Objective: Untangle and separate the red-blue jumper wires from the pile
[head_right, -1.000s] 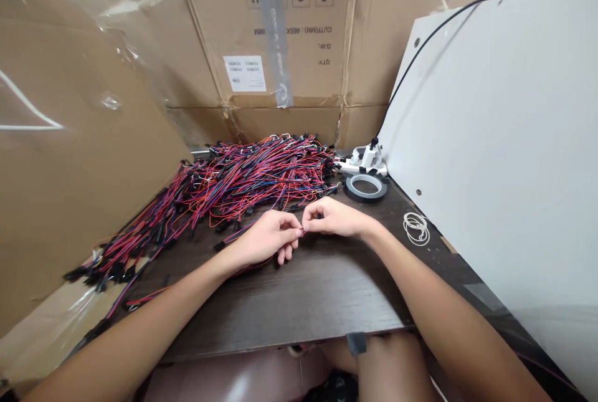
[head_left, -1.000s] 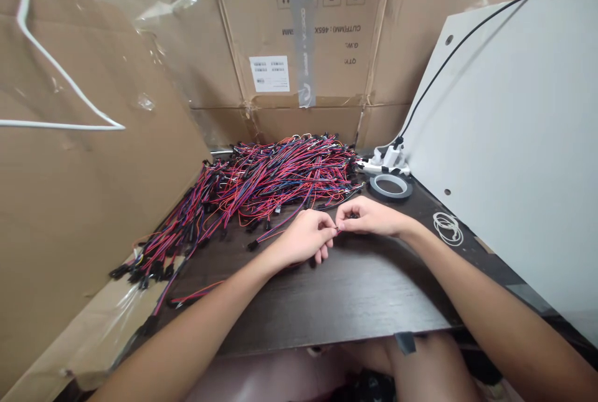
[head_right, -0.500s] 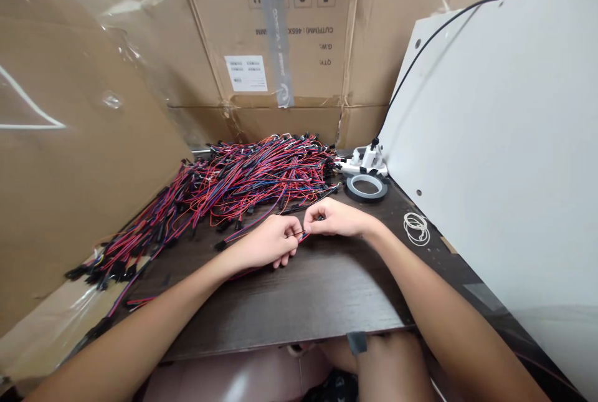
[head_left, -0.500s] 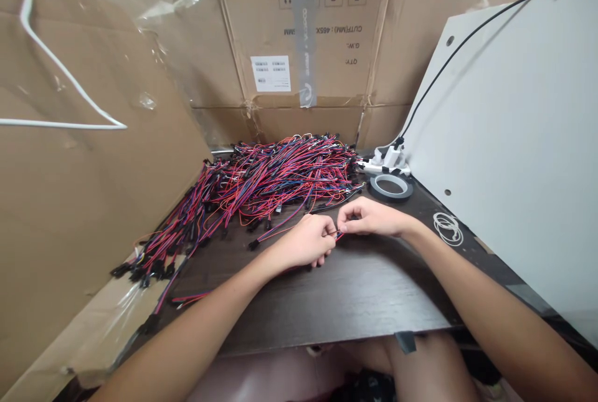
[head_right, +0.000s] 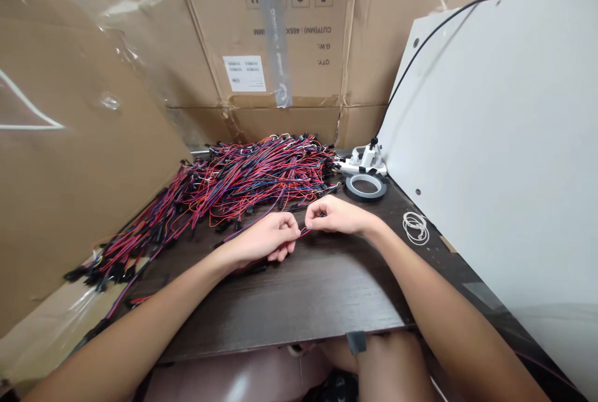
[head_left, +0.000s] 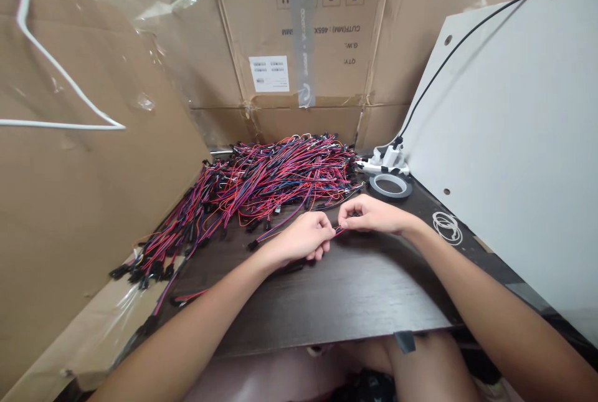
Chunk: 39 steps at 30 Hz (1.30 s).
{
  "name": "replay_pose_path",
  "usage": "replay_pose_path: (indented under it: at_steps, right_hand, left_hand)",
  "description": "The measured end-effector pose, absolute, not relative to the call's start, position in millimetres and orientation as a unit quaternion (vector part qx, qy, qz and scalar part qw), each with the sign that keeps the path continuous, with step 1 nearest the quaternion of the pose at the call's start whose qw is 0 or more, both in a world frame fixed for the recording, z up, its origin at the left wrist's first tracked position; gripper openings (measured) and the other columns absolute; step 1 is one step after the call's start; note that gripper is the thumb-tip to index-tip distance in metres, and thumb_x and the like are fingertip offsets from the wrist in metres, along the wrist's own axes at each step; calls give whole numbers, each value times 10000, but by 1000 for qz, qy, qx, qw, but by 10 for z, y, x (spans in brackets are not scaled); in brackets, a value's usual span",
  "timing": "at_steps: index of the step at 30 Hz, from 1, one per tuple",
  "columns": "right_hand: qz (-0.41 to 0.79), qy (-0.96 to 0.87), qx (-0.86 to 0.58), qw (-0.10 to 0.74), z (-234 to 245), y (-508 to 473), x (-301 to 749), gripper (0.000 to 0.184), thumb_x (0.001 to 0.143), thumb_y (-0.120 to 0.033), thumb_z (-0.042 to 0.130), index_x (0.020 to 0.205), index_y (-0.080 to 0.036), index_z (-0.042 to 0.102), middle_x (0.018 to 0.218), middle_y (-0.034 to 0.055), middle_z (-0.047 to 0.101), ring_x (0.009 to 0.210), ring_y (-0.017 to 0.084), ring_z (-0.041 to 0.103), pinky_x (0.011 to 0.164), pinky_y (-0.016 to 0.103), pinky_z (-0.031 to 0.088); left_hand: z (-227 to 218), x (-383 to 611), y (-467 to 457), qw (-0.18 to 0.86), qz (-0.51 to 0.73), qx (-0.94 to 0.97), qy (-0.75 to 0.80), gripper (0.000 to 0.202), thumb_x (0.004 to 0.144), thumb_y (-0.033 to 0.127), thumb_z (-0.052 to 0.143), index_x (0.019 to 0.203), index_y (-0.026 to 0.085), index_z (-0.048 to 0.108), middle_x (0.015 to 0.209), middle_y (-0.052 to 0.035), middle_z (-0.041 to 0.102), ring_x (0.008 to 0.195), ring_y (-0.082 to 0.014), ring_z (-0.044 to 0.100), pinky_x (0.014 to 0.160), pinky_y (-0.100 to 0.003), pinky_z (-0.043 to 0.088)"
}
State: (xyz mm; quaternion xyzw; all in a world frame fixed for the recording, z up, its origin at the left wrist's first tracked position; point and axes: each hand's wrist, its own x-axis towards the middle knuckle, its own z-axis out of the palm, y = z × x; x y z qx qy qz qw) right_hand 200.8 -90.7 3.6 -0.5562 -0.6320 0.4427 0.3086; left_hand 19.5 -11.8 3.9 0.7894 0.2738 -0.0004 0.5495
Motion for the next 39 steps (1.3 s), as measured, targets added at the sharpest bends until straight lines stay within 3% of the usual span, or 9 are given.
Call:
replay_pose_path:
  at_steps: [8,16,25,34,39]
  right_hand:
    - [439,-636,-556,308,-6,-893,1996,233,769,-338,587,769,-106,600,554,-40,437,467,59,327,434,192,247]
    - [451,-623,-546,332,-5,-893,1947,233,769,-340,597,761,-107,586,531,-49,423,462,60,340,435,190,267]
    - [488,-627,-516,319,-27,-891,1957,312,751,-410,627,780,-103,583,582,-40,449,469,51,331,441,192,248]
    - [479,-608,-529,348,38,-918,2042,267,734,-366,645,750,-108,579,527,-54,405,449,50,308,429,196,228]
    - [469,-612,-533,349,15,-933,2073,282,755,-383,628,769,-104,586,538,-45,421,455,55,314,431,202,235]
  left_hand:
    - [-10,202,-110,492,43,832,251,143,813,290,503,833,149,504,595,22,564,388,-66,503,339,-139,341]
    - [-47,250,-138,504,56,819,267,73,837,196,422,803,152,470,592,22,531,383,-93,521,292,-164,372]
    - [27,215,-155,660,-23,703,264,74,835,194,435,775,153,422,571,15,539,387,-92,534,336,-157,403]
    - [98,163,-85,696,-71,671,247,100,743,172,471,656,151,424,505,6,540,317,-37,365,295,-131,201]
    - [105,184,-107,686,-41,680,256,82,735,181,457,669,159,413,483,36,497,329,-31,334,310,-124,209]
